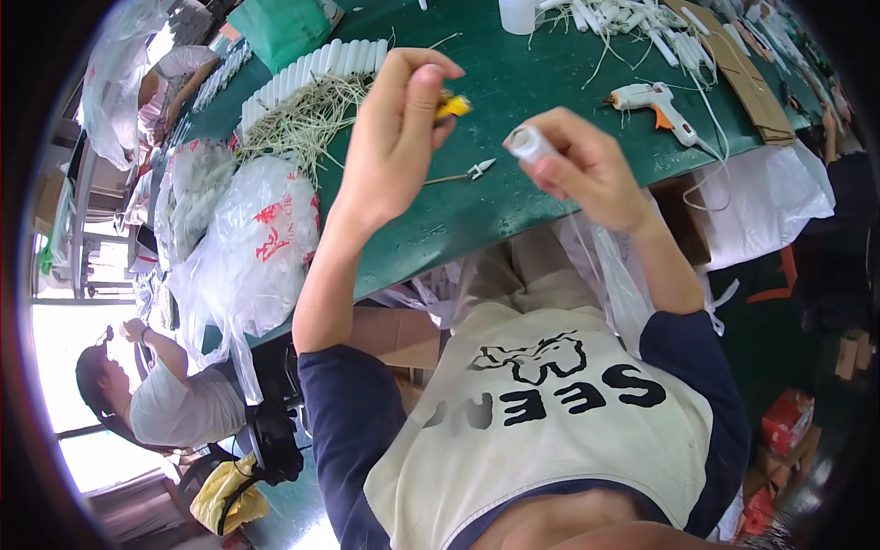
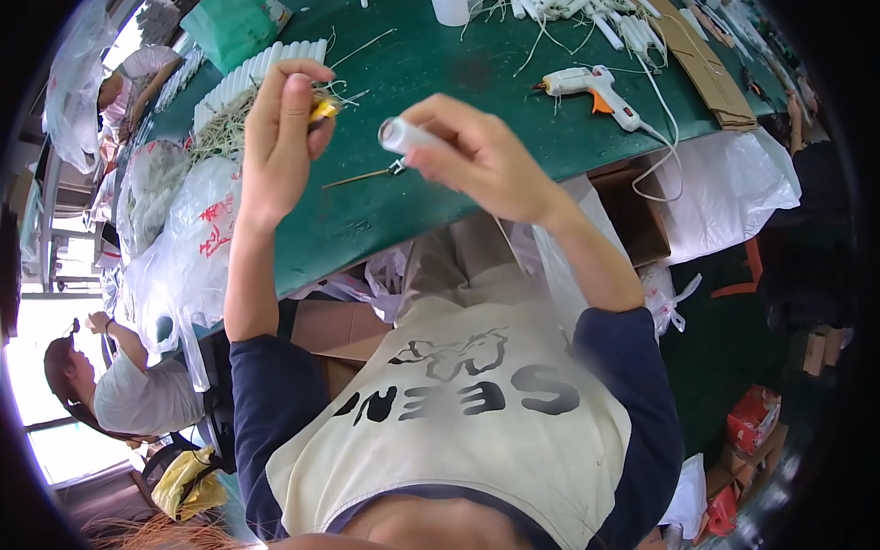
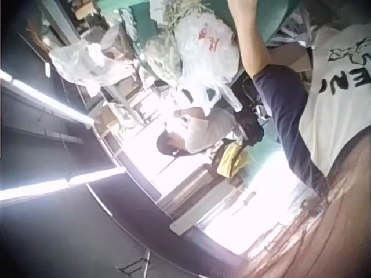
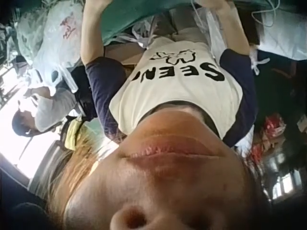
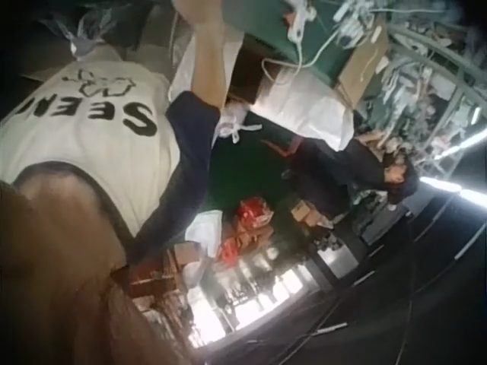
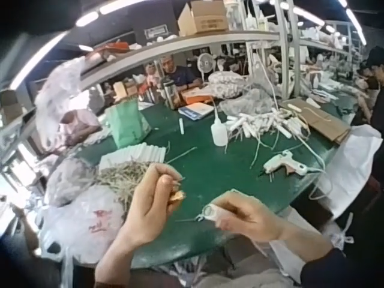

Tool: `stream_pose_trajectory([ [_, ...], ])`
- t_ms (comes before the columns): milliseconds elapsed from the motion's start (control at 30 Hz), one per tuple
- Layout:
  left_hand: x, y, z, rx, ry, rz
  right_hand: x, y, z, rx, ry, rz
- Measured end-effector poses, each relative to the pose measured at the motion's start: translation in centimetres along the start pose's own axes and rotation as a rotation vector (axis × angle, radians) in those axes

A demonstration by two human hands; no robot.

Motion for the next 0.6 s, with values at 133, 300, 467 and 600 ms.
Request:
stream_pose_trajectory([
  [133, 0.9, 1.4, -0.1, -0.054, 0.028, 0.195, 1.1, 1.0, -0.3, 0.053, 0.031, -0.089],
  [300, 1.9, 2.5, -0.3, -0.173, 0.169, 0.492, 0.6, 0.9, -0.4, 0.076, 0.017, -0.169],
  [467, 2.5, 3.4, -0.3, -0.176, 0.327, 0.923, 0.2, 1.1, -0.4, 0.124, -0.051, -0.394],
  [600, 3.2, 3.8, -0.5, -0.168, 0.347, 0.905, -0.2, 1.5, -0.5, 0.113, -0.029, -0.358],
])
Point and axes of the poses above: each hand's wrist, its own z-axis towards the middle knuckle, its own y-axis out of the palm, x = y × z, the point moved 6 cm from there along z, towards the middle knuckle, and after that the axes turned 13 degrees about -x, right-handed, at the moved point
